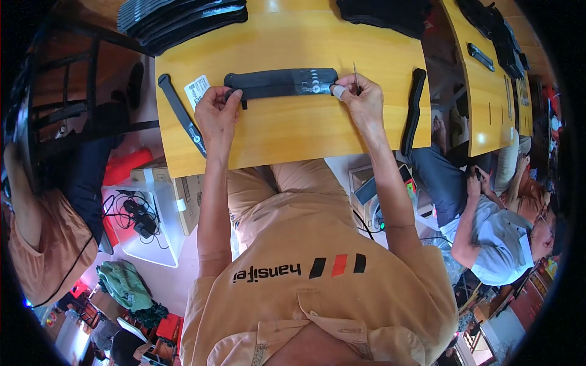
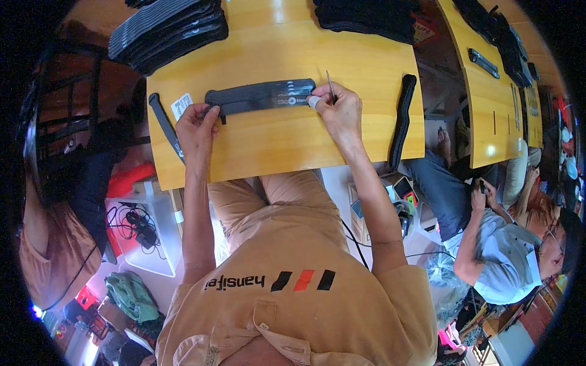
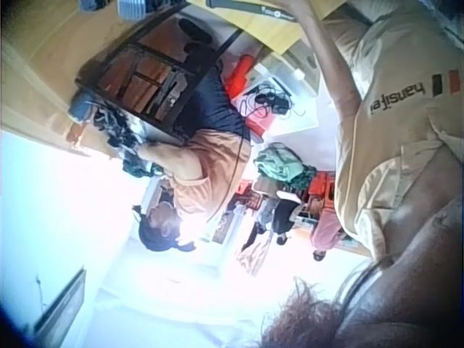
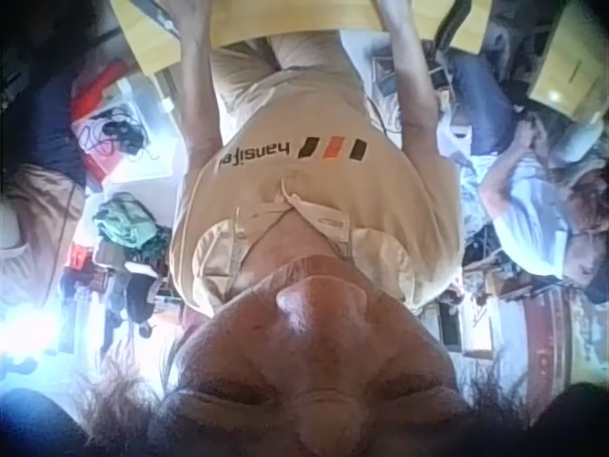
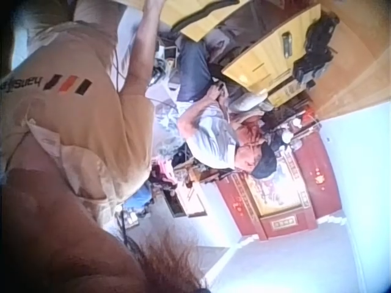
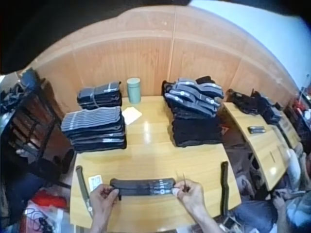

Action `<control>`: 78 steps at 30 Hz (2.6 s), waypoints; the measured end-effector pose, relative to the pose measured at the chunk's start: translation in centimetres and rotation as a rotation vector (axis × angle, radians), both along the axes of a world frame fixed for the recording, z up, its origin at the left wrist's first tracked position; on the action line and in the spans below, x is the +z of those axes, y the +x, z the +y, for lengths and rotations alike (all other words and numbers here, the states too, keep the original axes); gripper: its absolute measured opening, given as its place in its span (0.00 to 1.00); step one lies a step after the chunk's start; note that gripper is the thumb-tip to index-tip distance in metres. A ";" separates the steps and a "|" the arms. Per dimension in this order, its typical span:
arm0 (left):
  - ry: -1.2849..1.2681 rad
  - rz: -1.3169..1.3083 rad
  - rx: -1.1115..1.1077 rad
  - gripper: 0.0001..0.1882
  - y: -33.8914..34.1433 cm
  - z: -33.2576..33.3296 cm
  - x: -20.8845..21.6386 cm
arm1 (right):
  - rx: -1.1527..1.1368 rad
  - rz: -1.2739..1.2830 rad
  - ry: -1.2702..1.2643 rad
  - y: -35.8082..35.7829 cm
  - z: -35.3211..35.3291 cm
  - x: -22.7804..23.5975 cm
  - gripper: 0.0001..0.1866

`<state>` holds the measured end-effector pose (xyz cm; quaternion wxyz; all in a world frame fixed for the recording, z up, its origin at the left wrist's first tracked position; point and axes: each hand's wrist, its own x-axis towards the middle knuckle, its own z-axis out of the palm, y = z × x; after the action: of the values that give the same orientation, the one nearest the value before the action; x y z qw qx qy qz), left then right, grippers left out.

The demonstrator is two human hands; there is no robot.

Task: Cleaning and inspecting black textile straps using a small tool and a cloth at a workbench.

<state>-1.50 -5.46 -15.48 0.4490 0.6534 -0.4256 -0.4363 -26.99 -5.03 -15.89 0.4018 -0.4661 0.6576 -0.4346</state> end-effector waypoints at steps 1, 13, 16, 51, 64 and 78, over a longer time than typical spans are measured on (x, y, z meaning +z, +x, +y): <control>0.001 0.001 -0.001 0.08 0.0 0.0 0.0 | -0.002 0.025 0.000 0.0 0.0 0.1 0.03; 0.002 -0.036 0.024 0.09 -0.4 -0.1 0.2 | -0.017 0.073 0.004 0.3 -0.2 0.4 0.03; -0.005 -0.053 0.027 0.09 -0.4 -0.1 0.2 | -0.016 0.077 -0.013 0.2 -0.3 0.1 0.03; -0.008 -0.192 0.001 0.10 -0.7 -0.3 0.2 | -0.037 0.135 0.008 0.2 -0.5 0.1 0.03; -0.063 -0.355 0.050 0.10 -0.5 -0.5 -0.7 | -0.059 0.156 -0.008 0.4 -0.5 -0.4 0.03; 0.060 -0.276 0.023 0.10 -0.4 -1.1 0.1 | -0.051 0.166 -0.007 0.0 -0.7 -0.8 0.04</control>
<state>-1.92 -6.58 -15.37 0.3715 0.7252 -0.4626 -0.3494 -26.94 -5.71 -16.64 0.3330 -0.4853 0.6986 -0.4069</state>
